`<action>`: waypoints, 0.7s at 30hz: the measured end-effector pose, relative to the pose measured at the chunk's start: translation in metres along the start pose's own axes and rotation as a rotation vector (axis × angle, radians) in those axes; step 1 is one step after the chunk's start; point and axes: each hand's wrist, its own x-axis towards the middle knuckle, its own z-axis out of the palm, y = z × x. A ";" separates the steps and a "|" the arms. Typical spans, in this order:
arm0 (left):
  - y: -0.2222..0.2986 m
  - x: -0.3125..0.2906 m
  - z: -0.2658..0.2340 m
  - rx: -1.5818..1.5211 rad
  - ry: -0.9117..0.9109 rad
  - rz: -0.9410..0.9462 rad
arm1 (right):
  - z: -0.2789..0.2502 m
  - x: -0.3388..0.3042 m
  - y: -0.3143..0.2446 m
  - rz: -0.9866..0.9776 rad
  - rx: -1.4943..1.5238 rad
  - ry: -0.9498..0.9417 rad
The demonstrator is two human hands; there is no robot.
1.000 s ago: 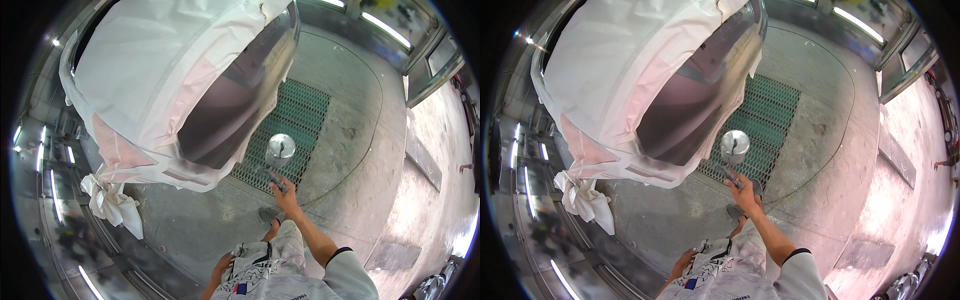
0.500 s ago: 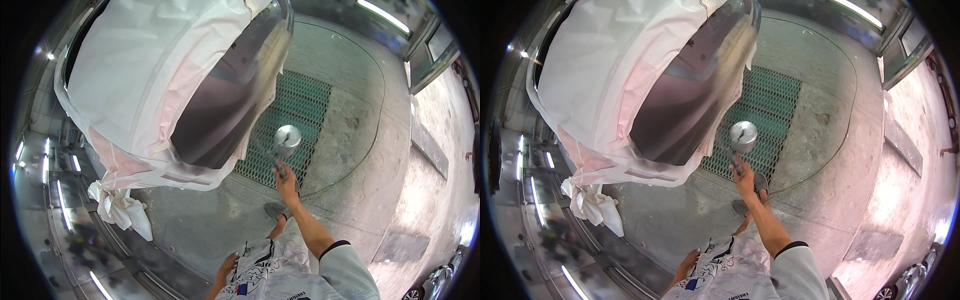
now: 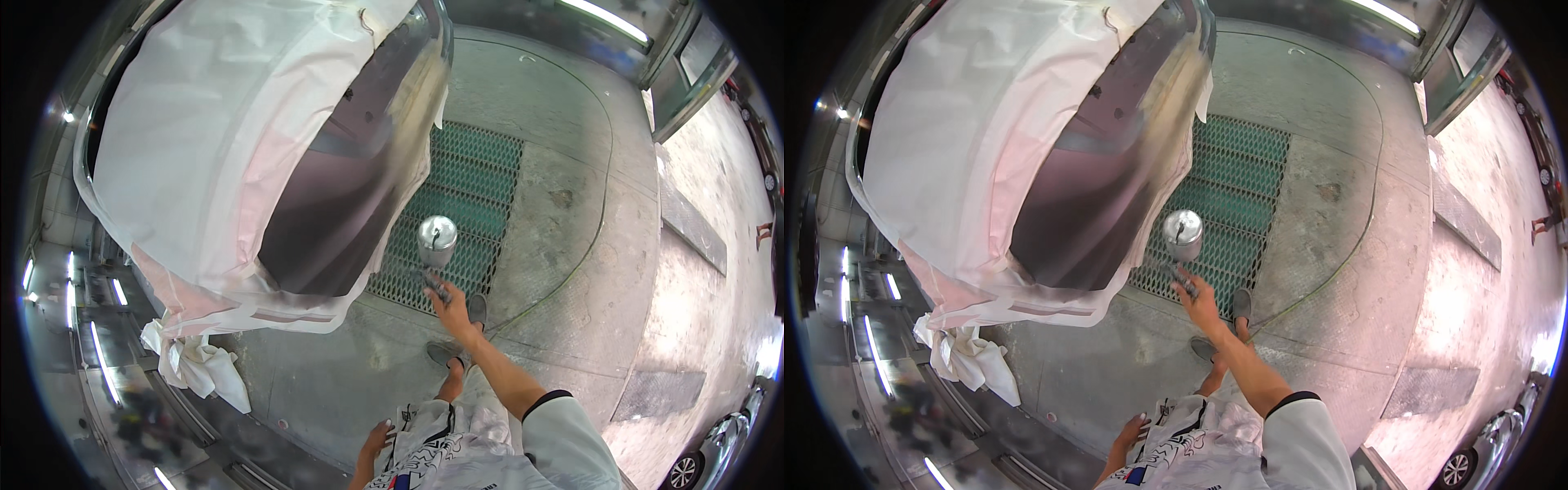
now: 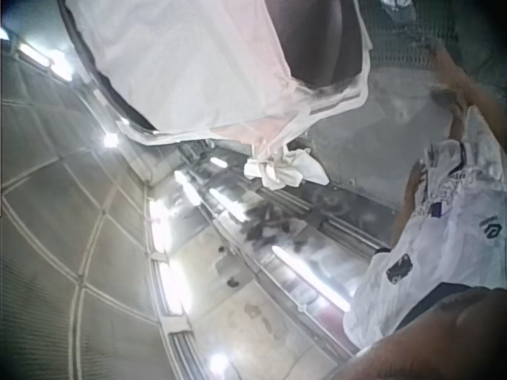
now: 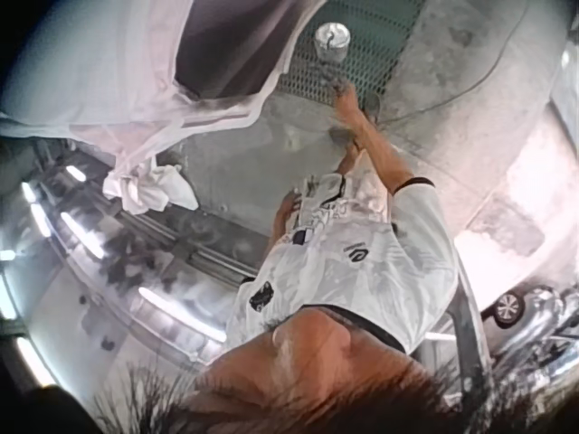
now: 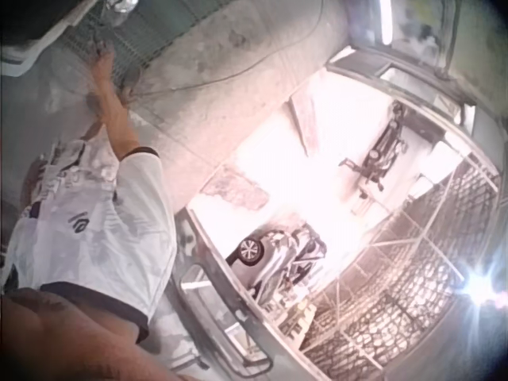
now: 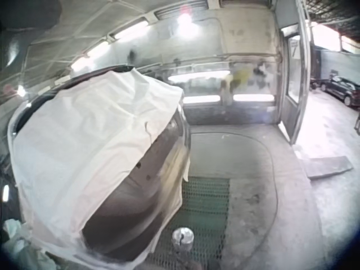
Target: The person uses a spray gun to apply grey paint to the rear bumper and trunk lid of a car. The car is partially covered with masking paper and tape to protect other areas. The person moves around the vehicle to ensure even coverage on the exposed surfaces.
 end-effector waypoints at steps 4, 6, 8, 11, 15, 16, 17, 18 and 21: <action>-0.004 -0.001 0.006 -0.009 0.016 -0.023 | -0.026 0.054 -0.006 -0.033 0.051 0.151; -0.002 -0.002 0.013 -0.026 0.026 -0.030 | -0.039 0.080 -0.015 -0.026 0.063 0.209; 0.007 -0.009 0.025 -0.019 0.050 -0.054 | -0.058 0.105 -0.020 -0.035 0.013 0.267; 0.031 -0.008 0.048 0.012 0.065 -0.009 | -0.083 0.142 -0.029 -0.150 -0.053 0.434; 0.080 0.019 0.084 0.354 0.169 0.612 | -0.101 0.162 -0.052 -0.122 0.051 0.392; 0.115 0.018 0.110 0.279 0.195 0.687 | -0.105 0.161 -0.061 -0.116 0.091 0.362; 0.165 0.001 0.141 0.185 0.191 0.755 | -0.104 0.148 -0.079 -0.070 0.162 0.311; 0.214 -0.017 0.168 0.159 0.174 0.858 | -0.109 0.140 -0.090 -0.092 0.216 0.256; 0.311 -0.050 0.231 0.303 0.186 1.226 | -0.113 0.110 -0.119 -0.032 0.185 0.142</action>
